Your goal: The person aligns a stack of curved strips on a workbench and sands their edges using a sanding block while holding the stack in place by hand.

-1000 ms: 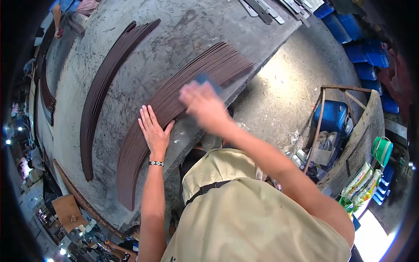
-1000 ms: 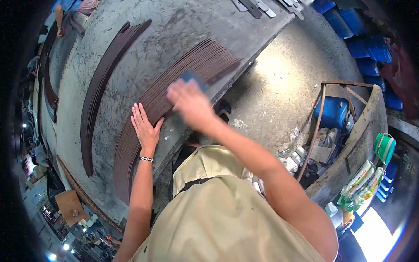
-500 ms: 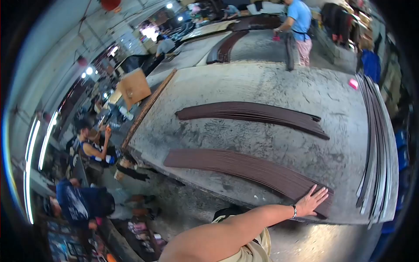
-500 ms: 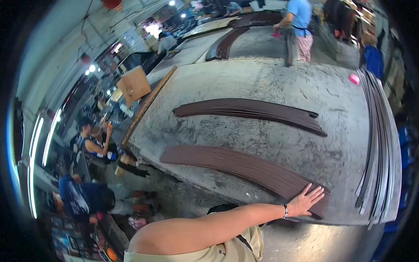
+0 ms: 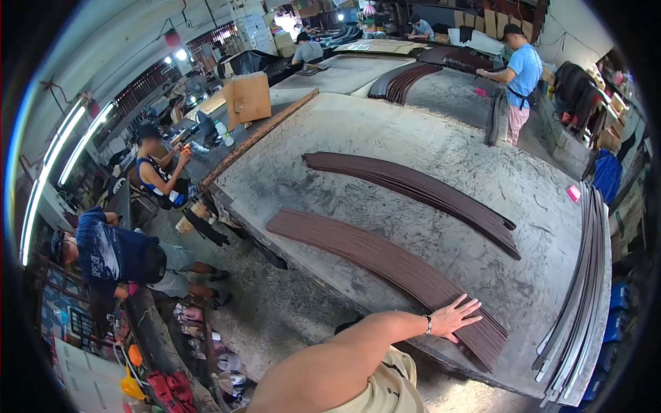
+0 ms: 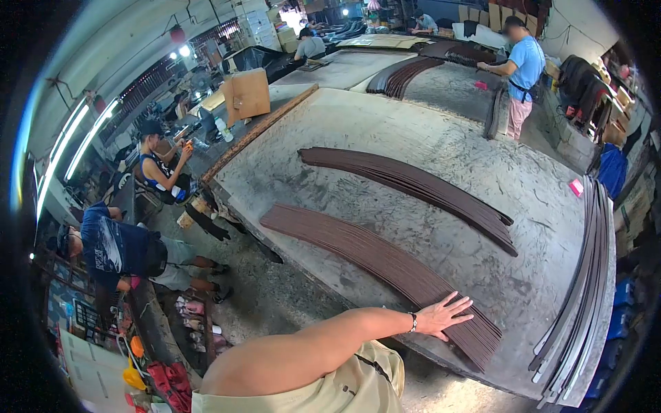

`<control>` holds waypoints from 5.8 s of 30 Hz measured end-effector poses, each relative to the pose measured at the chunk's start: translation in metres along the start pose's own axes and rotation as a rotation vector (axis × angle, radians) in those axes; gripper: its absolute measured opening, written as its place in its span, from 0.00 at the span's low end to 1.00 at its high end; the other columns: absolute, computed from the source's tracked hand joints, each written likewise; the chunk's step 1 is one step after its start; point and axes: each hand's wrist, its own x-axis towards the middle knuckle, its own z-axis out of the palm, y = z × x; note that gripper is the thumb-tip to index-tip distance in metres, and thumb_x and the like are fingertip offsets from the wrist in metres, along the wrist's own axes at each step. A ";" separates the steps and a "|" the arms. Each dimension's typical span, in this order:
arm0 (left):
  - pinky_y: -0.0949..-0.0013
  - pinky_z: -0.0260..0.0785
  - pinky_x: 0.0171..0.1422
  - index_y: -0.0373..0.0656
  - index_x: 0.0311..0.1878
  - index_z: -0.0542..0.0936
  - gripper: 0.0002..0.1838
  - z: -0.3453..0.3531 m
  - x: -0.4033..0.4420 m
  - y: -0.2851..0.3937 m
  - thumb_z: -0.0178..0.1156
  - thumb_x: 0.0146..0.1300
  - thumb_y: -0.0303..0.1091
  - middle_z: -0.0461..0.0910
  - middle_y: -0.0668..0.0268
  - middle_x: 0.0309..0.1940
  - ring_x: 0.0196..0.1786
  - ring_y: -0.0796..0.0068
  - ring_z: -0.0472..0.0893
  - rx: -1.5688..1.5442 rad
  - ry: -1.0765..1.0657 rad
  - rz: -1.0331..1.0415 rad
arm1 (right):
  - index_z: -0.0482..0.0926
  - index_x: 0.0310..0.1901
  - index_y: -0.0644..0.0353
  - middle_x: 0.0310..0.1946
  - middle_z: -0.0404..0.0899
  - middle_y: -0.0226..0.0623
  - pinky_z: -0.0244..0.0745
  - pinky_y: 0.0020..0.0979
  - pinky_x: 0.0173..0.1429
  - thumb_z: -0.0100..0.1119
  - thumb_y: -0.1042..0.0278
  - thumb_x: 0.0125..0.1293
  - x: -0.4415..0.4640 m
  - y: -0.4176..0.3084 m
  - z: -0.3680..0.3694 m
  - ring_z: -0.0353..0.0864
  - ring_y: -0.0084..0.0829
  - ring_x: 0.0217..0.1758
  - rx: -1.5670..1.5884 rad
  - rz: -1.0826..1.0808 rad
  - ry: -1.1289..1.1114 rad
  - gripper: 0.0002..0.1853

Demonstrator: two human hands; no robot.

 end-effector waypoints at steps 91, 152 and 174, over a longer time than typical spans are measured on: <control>0.20 0.30 0.92 0.44 0.95 0.45 0.74 -0.006 0.093 0.086 0.78 0.60 0.70 0.44 0.45 0.94 0.97 0.42 0.41 -0.163 -0.134 0.020 | 0.83 0.66 0.74 0.53 0.93 0.48 0.83 0.37 0.65 0.58 0.54 0.90 -0.018 -0.029 -0.038 0.89 0.32 0.55 0.648 0.279 0.283 0.25; 0.32 0.51 0.91 0.50 0.93 0.58 0.70 -0.016 0.014 -0.042 0.82 0.53 0.69 0.66 0.51 0.84 0.85 0.50 0.65 -0.132 -0.034 -0.021 | 0.84 0.72 0.57 0.81 0.77 0.49 0.57 0.62 0.91 0.66 0.68 0.78 -0.109 -0.143 0.128 0.64 0.55 0.91 -0.607 -0.199 -0.007 0.23; 0.31 0.52 0.91 0.50 0.93 0.58 0.69 -0.010 0.013 -0.041 0.81 0.54 0.70 0.67 0.52 0.82 0.85 0.50 0.65 -0.143 0.002 -0.023 | 0.84 0.72 0.58 0.82 0.77 0.44 0.55 0.63 0.92 0.67 0.73 0.74 -0.114 -0.140 0.130 0.63 0.52 0.93 -0.549 -0.221 -0.078 0.25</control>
